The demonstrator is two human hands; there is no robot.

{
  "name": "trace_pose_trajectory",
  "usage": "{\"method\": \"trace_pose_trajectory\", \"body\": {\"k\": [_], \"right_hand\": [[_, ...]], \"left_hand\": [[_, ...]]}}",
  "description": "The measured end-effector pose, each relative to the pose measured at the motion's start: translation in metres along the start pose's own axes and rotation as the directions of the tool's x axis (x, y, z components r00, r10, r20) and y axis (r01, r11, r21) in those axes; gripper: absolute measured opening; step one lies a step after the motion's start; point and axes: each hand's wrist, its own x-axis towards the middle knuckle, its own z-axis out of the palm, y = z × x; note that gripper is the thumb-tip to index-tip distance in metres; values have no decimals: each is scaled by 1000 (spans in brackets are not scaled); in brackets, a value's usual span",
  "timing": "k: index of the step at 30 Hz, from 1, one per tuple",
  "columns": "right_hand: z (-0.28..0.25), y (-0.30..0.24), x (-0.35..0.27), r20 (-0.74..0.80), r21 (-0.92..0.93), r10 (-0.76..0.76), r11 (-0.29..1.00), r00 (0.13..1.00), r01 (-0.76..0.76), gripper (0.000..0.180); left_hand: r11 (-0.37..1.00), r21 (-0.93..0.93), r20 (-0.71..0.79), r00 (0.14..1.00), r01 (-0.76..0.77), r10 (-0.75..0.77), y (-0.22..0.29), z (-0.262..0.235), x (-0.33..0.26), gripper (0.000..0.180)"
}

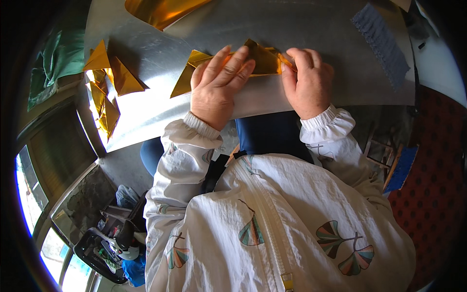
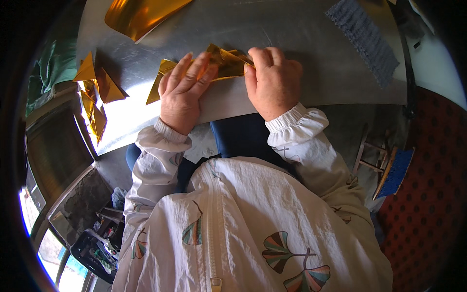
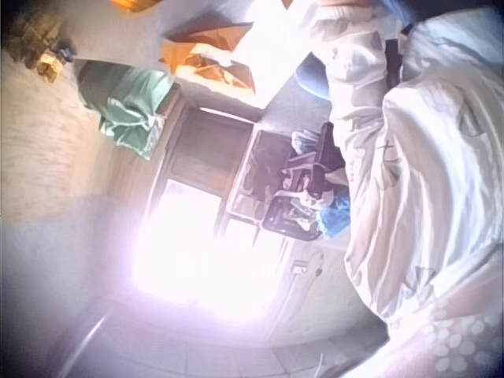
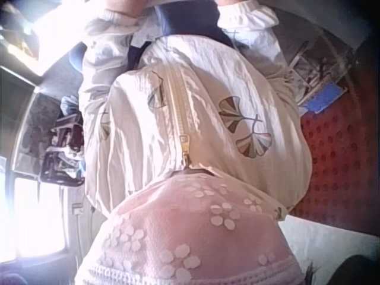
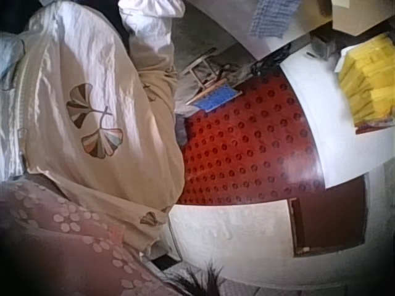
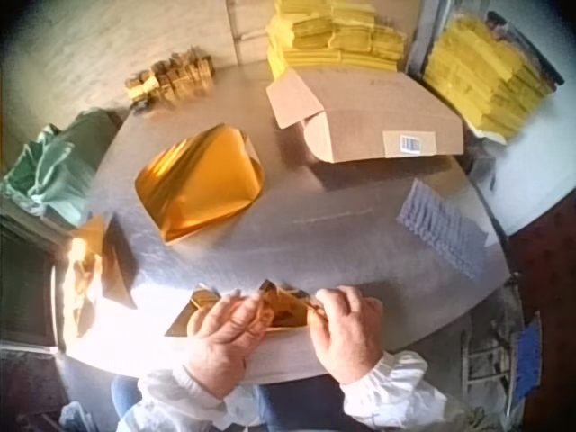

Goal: The person folds a single sheet of gold-colored paper by hand into a triangular origami shape. They repeatedly crease edges, fold corners inward, and tuck flaps to form a compact triangular packet.

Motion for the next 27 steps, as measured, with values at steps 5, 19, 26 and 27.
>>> {"method": "trace_pose_trajectory", "body": {"k": [5,19,26,27], "right_hand": [[0,-2,5,65,-99,-214,971,975,219,44],[-4,-17,-13,467,-85,-144,975,873,207,81],[0,-12,-20,366,-148,-111,973,924,176,85],[-1,-8,-21,363,-166,-105,970,926,176,85]], "left_hand": [[989,-15,322,936,-149,146,-11,-8,7,55],[996,-83,218,975,-28,46,-5,-8,-14,90],[999,46,272,962,24,-36,-14,-15,-35,94],[998,58,274,961,25,-40,-14,-16,-36,94]]}}
